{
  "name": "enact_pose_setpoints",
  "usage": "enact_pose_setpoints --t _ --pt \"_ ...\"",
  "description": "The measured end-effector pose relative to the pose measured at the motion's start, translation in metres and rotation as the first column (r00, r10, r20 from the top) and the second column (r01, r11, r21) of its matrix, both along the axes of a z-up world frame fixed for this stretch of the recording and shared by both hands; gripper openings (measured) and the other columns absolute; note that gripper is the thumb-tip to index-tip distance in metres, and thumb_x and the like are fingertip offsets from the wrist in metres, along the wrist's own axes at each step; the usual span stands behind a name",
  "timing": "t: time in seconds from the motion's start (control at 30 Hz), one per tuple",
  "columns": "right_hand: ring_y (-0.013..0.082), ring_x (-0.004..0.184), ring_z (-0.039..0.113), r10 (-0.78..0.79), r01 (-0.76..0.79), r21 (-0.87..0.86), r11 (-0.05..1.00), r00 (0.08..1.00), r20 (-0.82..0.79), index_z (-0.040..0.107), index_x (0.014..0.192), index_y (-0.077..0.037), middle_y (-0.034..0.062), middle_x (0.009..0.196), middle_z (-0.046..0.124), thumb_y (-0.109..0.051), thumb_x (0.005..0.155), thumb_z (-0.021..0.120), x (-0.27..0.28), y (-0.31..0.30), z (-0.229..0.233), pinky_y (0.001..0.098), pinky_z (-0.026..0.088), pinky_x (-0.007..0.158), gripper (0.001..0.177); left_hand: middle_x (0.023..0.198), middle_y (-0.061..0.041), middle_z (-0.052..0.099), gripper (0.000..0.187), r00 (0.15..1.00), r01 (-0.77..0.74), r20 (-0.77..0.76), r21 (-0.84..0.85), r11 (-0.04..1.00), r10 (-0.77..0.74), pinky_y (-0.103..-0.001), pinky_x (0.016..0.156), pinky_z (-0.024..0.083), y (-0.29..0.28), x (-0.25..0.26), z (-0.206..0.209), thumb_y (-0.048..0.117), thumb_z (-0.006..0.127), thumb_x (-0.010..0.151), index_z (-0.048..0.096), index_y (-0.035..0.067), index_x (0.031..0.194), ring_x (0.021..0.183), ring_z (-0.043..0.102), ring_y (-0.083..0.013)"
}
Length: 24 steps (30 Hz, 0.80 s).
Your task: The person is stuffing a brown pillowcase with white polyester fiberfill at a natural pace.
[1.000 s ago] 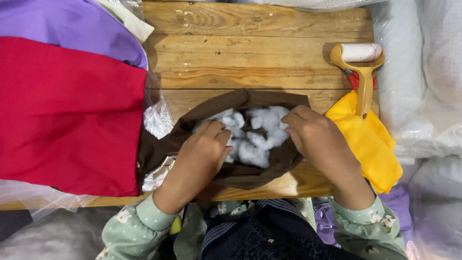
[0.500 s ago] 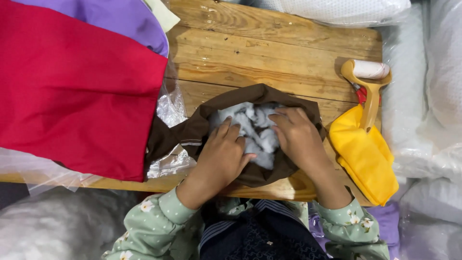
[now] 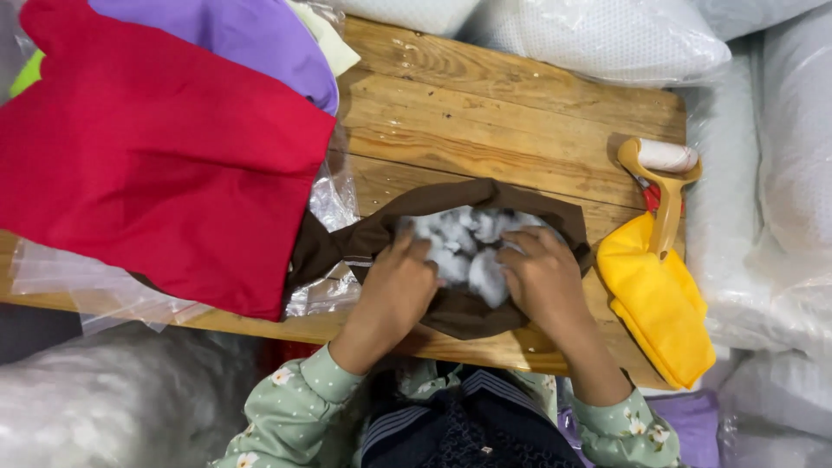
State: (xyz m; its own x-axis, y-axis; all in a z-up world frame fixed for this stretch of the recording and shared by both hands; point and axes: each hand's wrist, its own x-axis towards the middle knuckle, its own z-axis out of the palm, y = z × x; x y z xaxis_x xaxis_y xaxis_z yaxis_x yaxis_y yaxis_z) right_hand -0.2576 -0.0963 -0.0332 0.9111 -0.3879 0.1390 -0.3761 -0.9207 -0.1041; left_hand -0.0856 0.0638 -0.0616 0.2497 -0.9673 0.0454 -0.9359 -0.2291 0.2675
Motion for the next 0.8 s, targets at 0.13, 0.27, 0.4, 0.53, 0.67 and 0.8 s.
enact_pose_setpoints --t 0.13,0.27,0.4,0.53,0.67,0.8 --pt "0.0313 0.114 0.065 0.103 -0.124 0.133 0.983 0.983 0.152 0.078 0.098 -0.014 0.0057 0.110 0.074 -0.015 0.085 0.078 0.011 0.017 0.026 0.0404 0.055 0.088 0.014 0.117 -0.019 0.069 0.045 0.969 0.183 -0.150 -0.106 0.977 -0.198 -0.061 0.109 0.036 0.007 -0.013 0.033 0.045 0.066 0.091 0.078 0.002 0.099 0.135 0.050 -0.0441" --pt "0.0361 0.127 0.060 0.087 -0.061 0.163 0.985 0.983 -0.160 0.076 0.118 -0.015 0.0112 0.124 0.072 -0.019 0.087 0.074 0.027 0.016 0.009 0.0517 0.051 0.099 0.031 0.123 -0.026 0.066 0.065 0.971 0.206 -0.149 0.116 0.972 -0.188 -0.069 0.115 0.024 0.015 -0.023 0.043 0.059 0.065 0.088 0.074 -0.003 0.105 0.140 0.045 -0.0454" --pt "0.0364 0.113 0.066 0.185 -0.236 0.185 0.954 0.949 0.257 0.076 0.112 -0.009 0.0113 0.111 0.074 -0.016 0.088 0.077 0.011 0.032 0.044 0.0450 0.054 0.091 0.025 0.125 -0.024 0.064 0.047 0.947 0.185 -0.195 -0.324 0.928 -0.257 -0.069 0.111 0.032 0.070 -0.021 0.068 0.041 0.064 0.096 0.070 -0.002 0.114 0.134 0.051 -0.0479" --pt "0.0330 0.104 0.070 0.226 -0.355 0.175 0.918 0.833 0.505 0.077 0.106 -0.005 0.0110 0.106 0.076 -0.007 0.092 0.076 0.022 0.077 0.092 0.0420 0.054 0.096 0.014 0.121 -0.013 0.068 0.025 0.995 0.047 -0.037 -0.606 0.794 -0.087 -0.056 0.109 0.045 0.151 -0.006 0.116 0.024 0.072 0.096 0.067 0.004 0.110 0.122 0.062 -0.0372" --pt "0.0300 0.094 0.071 0.430 -0.604 0.171 0.779 0.712 0.556 0.073 0.097 0.003 0.0135 0.098 0.074 0.003 0.092 0.074 0.055 0.151 0.140 0.0386 0.056 0.096 0.005 0.118 -0.014 0.070 0.015 0.982 -0.042 0.102 -0.709 0.704 0.161 -0.051 0.102 0.053 0.244 -0.013 0.162 0.015 0.067 0.103 0.068 0.000 0.105 0.109 0.068 -0.0346" --pt "0.0320 0.092 0.073 0.636 -0.847 0.154 0.509 0.490 0.596 0.071 0.097 0.003 0.0156 0.098 0.075 0.004 0.089 0.068 0.103 0.221 0.169 0.0390 0.059 0.089 0.008 0.115 -0.014 0.073 0.016 0.903 -0.162 0.153 -0.744 0.648 0.401 -0.052 0.102 0.055 0.326 -0.035 0.197 0.014 0.068 0.102 0.071 0.000 0.107 0.111 0.070 -0.0347"
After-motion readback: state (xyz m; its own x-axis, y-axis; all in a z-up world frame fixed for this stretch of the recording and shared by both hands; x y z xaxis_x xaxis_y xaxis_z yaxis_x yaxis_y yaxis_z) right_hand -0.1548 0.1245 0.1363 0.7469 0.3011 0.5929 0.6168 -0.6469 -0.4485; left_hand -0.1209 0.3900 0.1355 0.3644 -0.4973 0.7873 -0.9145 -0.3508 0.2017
